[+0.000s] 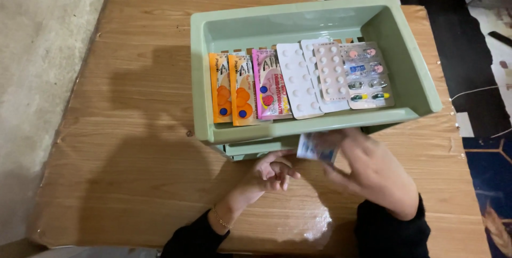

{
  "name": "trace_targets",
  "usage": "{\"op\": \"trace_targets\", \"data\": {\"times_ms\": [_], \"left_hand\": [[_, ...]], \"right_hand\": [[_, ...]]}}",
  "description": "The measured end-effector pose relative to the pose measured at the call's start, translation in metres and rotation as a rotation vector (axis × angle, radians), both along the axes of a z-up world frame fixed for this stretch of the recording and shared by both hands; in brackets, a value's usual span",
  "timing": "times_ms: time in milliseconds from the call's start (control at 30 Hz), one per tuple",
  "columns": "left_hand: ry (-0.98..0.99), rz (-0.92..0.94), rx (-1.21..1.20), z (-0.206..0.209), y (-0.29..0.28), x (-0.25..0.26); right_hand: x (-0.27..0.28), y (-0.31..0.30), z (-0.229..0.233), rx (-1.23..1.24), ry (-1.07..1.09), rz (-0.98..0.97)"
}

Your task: Organizing various medication blister packs and sachets into a small plastic drawer unit.

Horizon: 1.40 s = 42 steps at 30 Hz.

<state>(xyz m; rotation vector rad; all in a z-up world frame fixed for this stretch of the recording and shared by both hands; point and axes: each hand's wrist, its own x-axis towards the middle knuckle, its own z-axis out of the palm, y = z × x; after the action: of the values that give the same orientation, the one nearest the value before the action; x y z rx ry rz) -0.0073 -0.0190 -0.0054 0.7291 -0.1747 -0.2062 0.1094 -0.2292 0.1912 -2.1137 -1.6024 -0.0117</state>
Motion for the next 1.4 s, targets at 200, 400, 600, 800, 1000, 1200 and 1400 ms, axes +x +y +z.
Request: {"op": "trace_targets", "data": {"times_ms": [200,400,600,800,1000,1200,1400], "left_hand": [[0.009,-0.01,-0.09,-0.036,0.001,0.0],[0.059,-0.013,-0.152,-0.037,0.001,-0.003],[0.036,-0.109,-0.108,-0.032,-0.011,0.001],[0.077,-0.154,-0.023,-0.029,-0.012,-0.001],[0.084,-0.163,-0.032,-0.027,-0.008,-0.001],[0.06,-0.15,-0.01,-0.027,-0.007,-0.002],[0.025,-0.166,-0.075,-0.04,-0.008,0.001]], "right_hand": [[0.001,0.016,-0.021,0.189,-0.215,-0.405],[0.007,0.026,-0.038,0.157,-0.279,-0.422],[0.01,0.037,-0.039,0.012,-0.162,-0.392],[0.015,0.037,-0.043,0.095,-0.066,-0.331],[0.027,0.031,-0.062,0.006,0.195,-0.334],[0.029,0.033,-0.059,-0.047,0.195,-0.322],[0.027,0.031,-0.061,-0.148,0.186,-0.316]]}}
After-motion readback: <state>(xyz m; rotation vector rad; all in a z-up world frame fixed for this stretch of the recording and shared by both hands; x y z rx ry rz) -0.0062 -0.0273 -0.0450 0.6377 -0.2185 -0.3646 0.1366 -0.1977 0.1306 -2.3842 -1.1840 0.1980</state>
